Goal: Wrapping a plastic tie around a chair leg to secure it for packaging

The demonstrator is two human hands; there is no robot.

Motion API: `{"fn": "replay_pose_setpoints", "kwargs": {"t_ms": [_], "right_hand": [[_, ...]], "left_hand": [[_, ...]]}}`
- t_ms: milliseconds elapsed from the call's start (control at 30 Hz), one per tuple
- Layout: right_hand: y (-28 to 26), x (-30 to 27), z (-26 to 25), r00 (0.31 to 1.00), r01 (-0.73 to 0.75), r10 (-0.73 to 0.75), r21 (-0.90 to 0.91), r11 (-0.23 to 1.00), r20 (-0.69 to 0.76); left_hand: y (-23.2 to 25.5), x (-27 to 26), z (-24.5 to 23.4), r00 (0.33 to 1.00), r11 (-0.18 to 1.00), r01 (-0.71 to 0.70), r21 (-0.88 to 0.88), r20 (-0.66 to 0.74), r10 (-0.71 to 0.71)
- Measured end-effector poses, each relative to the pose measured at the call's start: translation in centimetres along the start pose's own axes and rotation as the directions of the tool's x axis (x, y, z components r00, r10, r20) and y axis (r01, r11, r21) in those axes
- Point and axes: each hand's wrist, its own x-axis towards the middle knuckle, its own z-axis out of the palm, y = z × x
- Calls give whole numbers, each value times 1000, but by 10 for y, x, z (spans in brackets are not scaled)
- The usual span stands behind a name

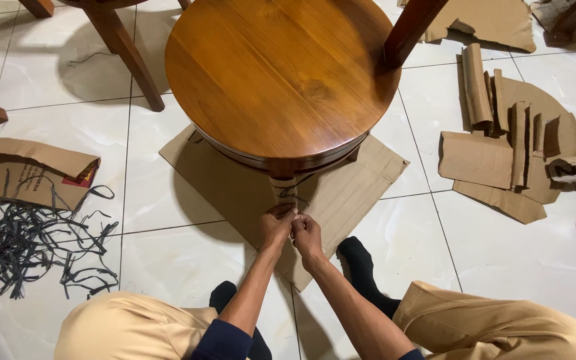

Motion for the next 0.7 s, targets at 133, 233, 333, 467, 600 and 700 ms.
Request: {"fn": "replay_pose_setpoints", "kwargs": {"t_ms": [133,233,333,467,600,700], "right_hand": [[-16,-14,6,998,-43,42,-31,999,-51],[-18,-11,3,980,-201,198,135,970,33],[-21,-12,0,989,-144,134,213,966,65],[-27,-6,-2,999,-48,42,181,982,35],[-23,6,-5,999,42,-41,64,997,-10],[-18,15,-11,991,126,-128,-56,990,-35]], "left_hand": [[5,-6,-3,999,998,49,-33,11,-49],[-26,21,1,995,994,97,-42,38,-95],[-13,13,3,991,986,135,-97,35,-133],[-8,12,5,991,983,135,-122,38,-131],[-7,5,3,999,995,36,-98,44,-31],[-21,12,6,998,996,-62,-63,26,64]]}}
